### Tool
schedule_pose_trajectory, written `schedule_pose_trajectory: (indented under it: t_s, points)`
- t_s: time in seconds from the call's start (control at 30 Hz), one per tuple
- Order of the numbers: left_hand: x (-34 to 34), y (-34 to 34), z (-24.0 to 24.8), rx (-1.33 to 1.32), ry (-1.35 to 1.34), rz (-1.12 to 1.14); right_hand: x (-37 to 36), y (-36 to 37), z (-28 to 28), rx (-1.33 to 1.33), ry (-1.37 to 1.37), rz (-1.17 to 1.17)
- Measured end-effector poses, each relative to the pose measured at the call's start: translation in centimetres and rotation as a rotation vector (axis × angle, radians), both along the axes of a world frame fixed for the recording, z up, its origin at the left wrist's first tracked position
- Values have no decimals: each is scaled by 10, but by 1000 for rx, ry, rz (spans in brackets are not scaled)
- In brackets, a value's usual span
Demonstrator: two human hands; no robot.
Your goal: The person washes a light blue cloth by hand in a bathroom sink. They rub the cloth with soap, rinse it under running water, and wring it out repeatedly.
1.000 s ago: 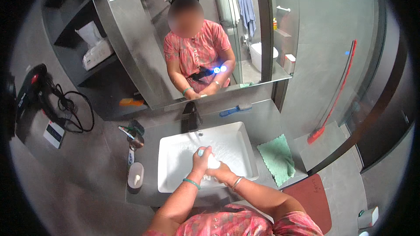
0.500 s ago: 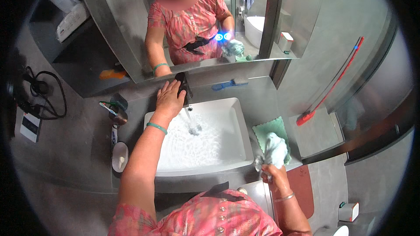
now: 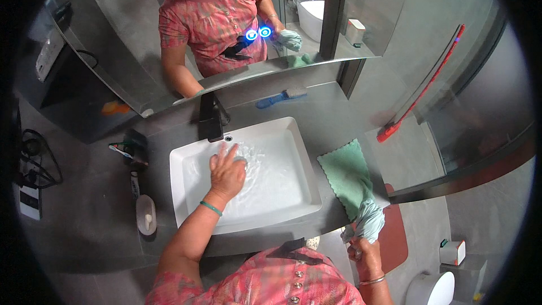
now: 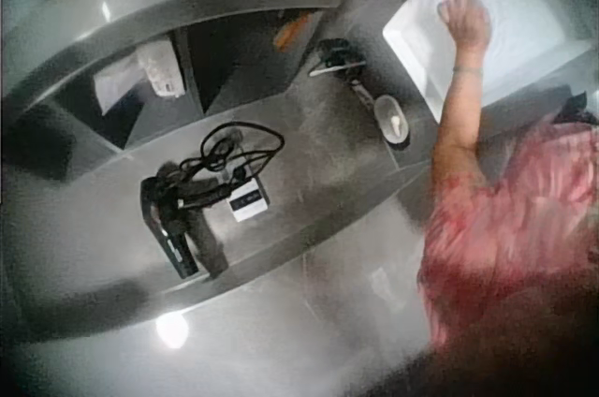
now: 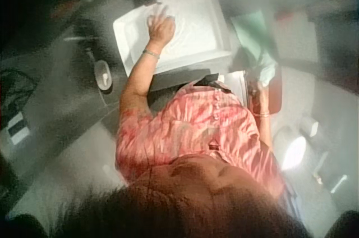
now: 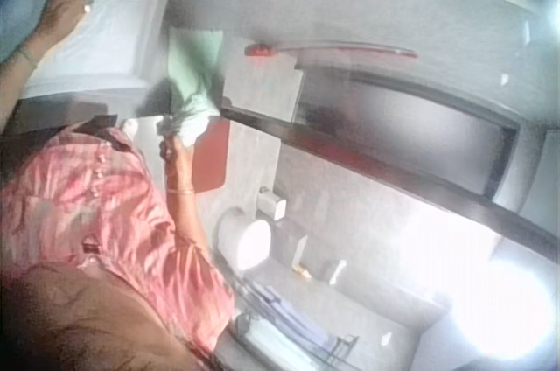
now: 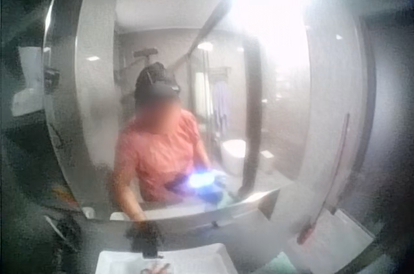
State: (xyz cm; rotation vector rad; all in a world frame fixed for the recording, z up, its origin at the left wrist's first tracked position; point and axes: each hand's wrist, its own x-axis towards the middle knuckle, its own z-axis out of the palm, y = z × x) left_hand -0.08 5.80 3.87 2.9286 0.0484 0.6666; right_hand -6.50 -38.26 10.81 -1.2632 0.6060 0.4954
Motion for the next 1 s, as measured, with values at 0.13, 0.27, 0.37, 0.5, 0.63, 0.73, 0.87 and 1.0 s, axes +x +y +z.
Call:
schedule_pose_trajectory:
  t_s: [0.13, 0.27, 0.37, 0.5, 0.63, 0.73, 0.87, 1.0]
  points:
    - [7, -8, -42, -75, 213, -71, -4, -4, -6, 15, 40, -61]
    - [18, 1, -61, -137, 637, 248, -5, -7, -7, 21, 36, -20]
    - [21, 8, -68, -152, 791, 282, -5, -7, -6, 2, 8, -20]
    - [22, 13, -78, -131, 906, 262, -5, -6, -5, 45, 44, -14]
    - [21, 16, -88, -97, 907, 280, -5, -6, -5, 150, 87, -51]
    - [19, 16, -94, -40, 809, 284, -5, -7, -8, 180, 52, 1]
    - [20, 15, -95, 110, 830, 265, -7, -16, -13, 84, 22, 85]
    - [23, 11, -93, 120, 786, 272, -13, -27, -20, 159, -31, 137]
